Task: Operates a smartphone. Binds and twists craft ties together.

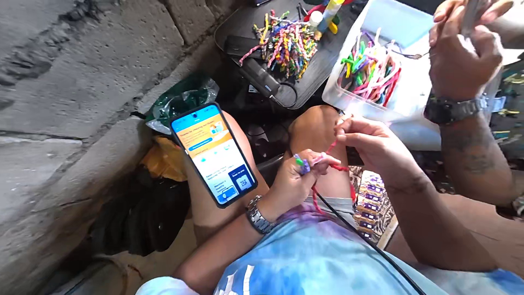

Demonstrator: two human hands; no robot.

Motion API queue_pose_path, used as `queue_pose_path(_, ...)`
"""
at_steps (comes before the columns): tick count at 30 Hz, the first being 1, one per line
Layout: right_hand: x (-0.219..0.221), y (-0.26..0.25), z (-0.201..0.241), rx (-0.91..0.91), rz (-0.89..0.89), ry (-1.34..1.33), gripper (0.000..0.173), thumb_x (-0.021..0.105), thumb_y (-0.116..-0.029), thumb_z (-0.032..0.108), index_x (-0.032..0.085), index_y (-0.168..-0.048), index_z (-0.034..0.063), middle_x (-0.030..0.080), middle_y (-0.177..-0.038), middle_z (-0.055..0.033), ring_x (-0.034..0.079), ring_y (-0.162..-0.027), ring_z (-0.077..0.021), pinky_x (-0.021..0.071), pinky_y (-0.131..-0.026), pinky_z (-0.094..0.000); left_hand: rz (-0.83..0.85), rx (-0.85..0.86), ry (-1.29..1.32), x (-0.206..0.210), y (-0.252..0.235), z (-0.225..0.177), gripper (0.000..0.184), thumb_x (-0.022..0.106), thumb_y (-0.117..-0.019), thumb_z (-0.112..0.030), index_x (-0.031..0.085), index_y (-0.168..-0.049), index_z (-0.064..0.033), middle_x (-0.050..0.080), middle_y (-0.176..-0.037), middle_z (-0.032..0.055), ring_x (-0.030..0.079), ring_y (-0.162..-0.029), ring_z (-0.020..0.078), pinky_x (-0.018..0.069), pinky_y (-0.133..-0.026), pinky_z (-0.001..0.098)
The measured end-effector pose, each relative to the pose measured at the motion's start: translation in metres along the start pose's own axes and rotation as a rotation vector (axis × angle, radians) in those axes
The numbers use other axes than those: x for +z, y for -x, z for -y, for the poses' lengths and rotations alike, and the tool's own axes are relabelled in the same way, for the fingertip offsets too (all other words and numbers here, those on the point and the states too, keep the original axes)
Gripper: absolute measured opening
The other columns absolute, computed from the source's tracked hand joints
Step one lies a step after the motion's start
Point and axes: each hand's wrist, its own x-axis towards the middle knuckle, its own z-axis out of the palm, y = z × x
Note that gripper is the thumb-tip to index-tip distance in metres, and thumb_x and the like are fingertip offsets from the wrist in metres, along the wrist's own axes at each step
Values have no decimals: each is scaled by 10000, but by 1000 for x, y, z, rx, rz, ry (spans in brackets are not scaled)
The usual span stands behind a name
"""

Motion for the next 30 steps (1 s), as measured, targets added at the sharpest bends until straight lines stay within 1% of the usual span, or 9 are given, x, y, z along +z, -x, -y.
queue_pose_path(2,4,-1,9,-88,9,119,73,636,-891,138,680,-846,177,605,-989,56,594,-879,-26,521,-707,-173,-47,3,-94,0,-1,0,171,637,-950,23,622,-1120,6,640,-899,-35,596,-773,-9,527,-704,174)
queue_pose_path(4,10,2,22,-228,28,287,49,637,-878,151,683,-861,153,581,-1022,45,576,-936,-19,506,-765,-166,-103,-86,-204,-1,-3,-3,323,647,-934,-3,521,-1231,-11,587,-798,-38,572,-685,4,509,-639,173)
queue_pose_path(7,15,10,32,-398,74,392,84,643,-884,166,693,-829,125,563,-1032,26,558,-987,-31,503,-811,-164,-139,-197,-269,-2,-5,-5,266,630,-960,-53,577,-1217,-12,597,-772,-14,563,-637,20,494,-601,178)
queue_pose_path(11,6,23,27,-317,68,236,63,654,-911,196,716,-912,186,587,-1061,63,582,-995,-39,529,-802,-190,-173,-228,-53,1,-3,-7,71,610,-1005,-71,639,-1051,-26,610,-754,-13,567,-589,35,514,-548,193)
queue_pose_path(15,-3,26,5,-209,16,99,60,662,-930,216,717,-937,239,599,-1055,102,595,-961,-11,536,-779,-166,-273,-279,240,6,-4,-14,65,568,-1013,-22,622,-1038,-49,612,-749,14,584,-561,58,541,-514,209)
queue_pose_path(17,-8,22,-5,-144,-10,48,60,659,-938,220,710,-921,247,610,-1018,106,604,-919,-12,540,-765,-173,-216,-222,268,5,-3,-12,111,548,-998,25,628,-1006,-52,648,-795,-5,585,-622,21,513,-570,175)
queue_pose_path(21,-10,9,-1,-68,-65,49,131,608,-923,169,679,-836,237,626,-987,101,603,-932,-22,530,-798,-194,21,-82,-95,1,-2,-5,137,626,-984,-43,725,-1065,6,697,-927,-14,611,-789,-19,529,-725,186)
queue_pose_path(26,5,9,26,-363,-23,311,32,648,-933,242,679,-928,240,571,-1053,125,565,-999,9,498,-823,-160,-109,-176,-355,-1,-8,-8,285,676,-955,-107,582,-1198,8,623,-787,26,573,-641,36,508,-605,203)
queue_pose_path(30,12,23,29,-411,5,382,69,647,-937,262,697,-925,216,560,-1095,106,565,-981,27,507,-785,-136,-134,-224,-358,-3,-8,-12,156,589,-1023,-126,678,-1016,2,610,-761,4,544,-623,10,475,-597,175)
